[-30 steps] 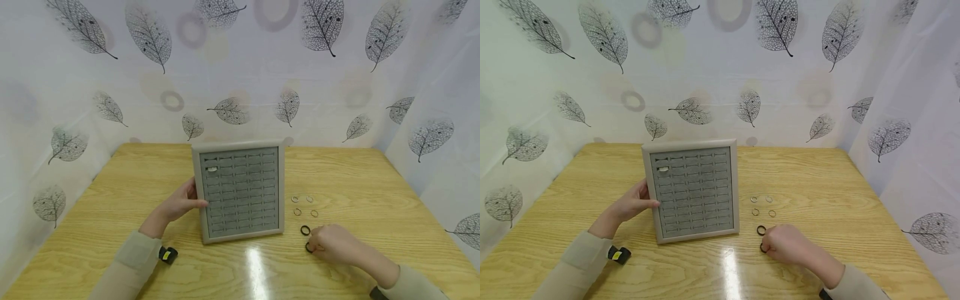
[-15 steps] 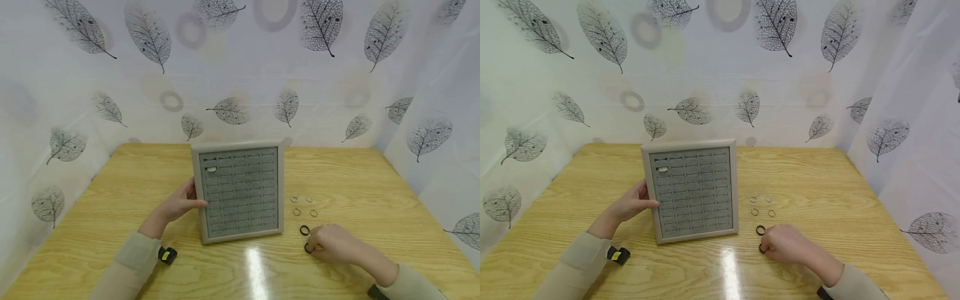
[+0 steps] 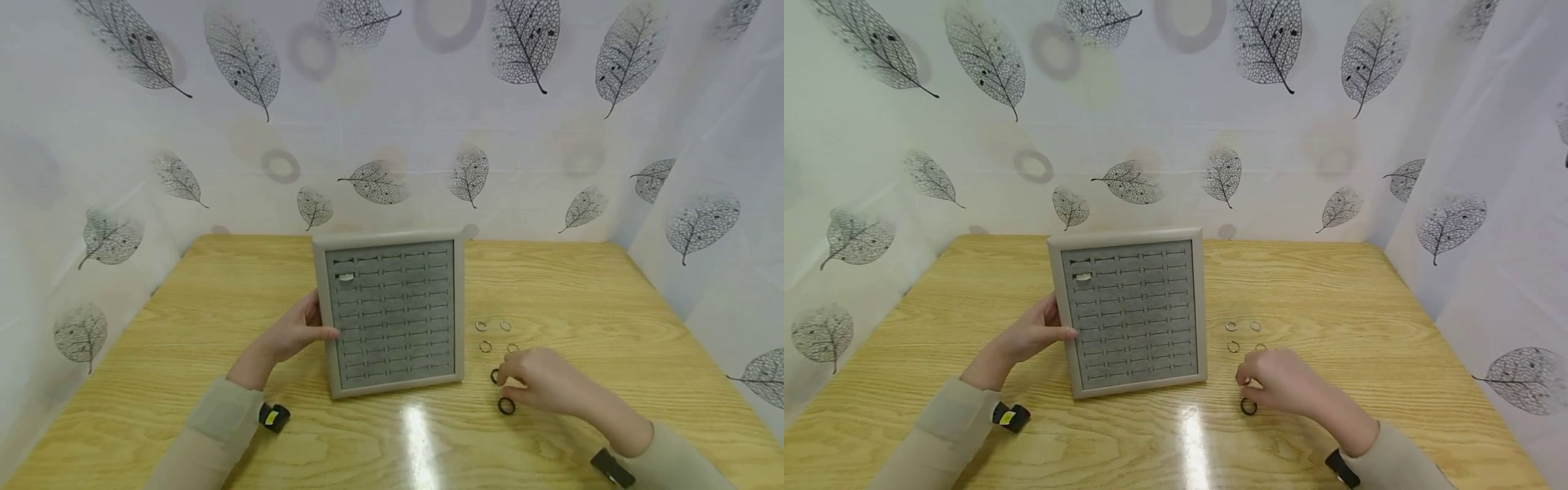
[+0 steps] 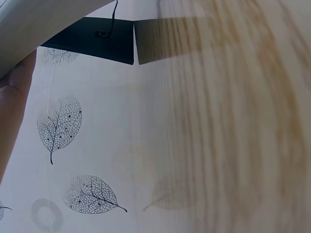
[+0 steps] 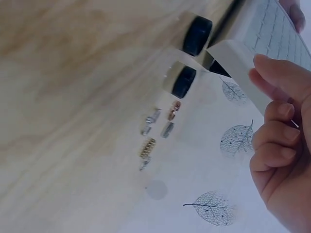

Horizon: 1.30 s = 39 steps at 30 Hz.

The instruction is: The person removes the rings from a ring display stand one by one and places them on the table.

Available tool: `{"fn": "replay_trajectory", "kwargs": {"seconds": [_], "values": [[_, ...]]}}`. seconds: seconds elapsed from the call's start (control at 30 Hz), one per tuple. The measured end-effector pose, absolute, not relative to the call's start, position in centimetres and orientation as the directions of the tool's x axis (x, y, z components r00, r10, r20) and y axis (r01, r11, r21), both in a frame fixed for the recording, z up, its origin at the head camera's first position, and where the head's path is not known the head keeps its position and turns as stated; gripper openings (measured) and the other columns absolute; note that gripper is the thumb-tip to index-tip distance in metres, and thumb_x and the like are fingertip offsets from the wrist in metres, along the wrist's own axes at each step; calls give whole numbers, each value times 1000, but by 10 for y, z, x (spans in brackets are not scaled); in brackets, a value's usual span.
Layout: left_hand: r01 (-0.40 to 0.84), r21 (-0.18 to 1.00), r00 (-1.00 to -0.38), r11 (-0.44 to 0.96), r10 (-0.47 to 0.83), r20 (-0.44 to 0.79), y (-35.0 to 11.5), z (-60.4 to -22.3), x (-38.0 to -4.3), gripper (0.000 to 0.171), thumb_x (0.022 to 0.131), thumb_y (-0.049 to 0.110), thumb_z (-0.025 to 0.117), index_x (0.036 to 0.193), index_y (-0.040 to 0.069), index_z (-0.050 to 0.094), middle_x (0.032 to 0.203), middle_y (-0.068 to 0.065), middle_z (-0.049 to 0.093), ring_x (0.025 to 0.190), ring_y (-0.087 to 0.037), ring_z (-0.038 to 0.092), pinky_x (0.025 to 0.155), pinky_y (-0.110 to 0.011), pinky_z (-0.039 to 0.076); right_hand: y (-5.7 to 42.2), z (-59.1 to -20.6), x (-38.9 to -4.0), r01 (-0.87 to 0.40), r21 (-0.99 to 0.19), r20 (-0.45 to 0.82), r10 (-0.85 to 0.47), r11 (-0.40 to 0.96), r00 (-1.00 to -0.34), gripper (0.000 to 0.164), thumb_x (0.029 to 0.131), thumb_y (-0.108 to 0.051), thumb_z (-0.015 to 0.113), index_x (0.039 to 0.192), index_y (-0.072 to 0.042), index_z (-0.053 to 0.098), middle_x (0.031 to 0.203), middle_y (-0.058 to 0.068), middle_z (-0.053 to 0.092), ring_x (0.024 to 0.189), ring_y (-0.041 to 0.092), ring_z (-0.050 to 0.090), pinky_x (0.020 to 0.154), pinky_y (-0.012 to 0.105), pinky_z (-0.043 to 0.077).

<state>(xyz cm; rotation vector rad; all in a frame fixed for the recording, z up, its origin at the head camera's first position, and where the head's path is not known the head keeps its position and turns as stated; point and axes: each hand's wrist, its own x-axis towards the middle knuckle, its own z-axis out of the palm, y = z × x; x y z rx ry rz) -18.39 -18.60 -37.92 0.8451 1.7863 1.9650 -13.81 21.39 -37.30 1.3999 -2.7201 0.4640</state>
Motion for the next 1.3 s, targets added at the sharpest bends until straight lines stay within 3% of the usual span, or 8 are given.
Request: {"fn": "replay_trajectory", "kwargs": {"seconds": [0.63, 1.03, 1.3], "values": [[131, 979, -754, -157, 626, 201, -185, -379, -185, 80, 81, 2, 62, 141, 7, 8, 130, -17, 39, 113, -24, 45, 88, -36, 41, 182, -352, -158, -870, -172, 390, -779, 462, -491, 13, 69, -10, 73, 80, -12, 66, 71, -7, 55, 52, -5, 41, 44, 11, 35], [126, 982, -761, -144, 620, 188, -185, -379, -184, 81, 81, 3, 62, 141, 5, 8, 130, -18, 39, 112, -24, 45, 88, -36, 41, 147, -340, -177, -942, -108, 590, -743, 317, -318, 15, 64, -2, 71, 75, -9, 63, 71, -3, 59, 53, 2, 51, 48, 9, 40], [123, 982, -761, -141, 622, 185, -186, -379, -184, 82, 82, 3, 61, 142, 6, 6, 131, -17, 38, 113, -23, 45, 88, -35, 41, 121, -331, -186, -952, -107, 655, -700, 286, -284, 13, 66, -5, 71, 77, -6, 65, 69, -2, 58, 50, 2, 48, 47, 8, 38]]}}
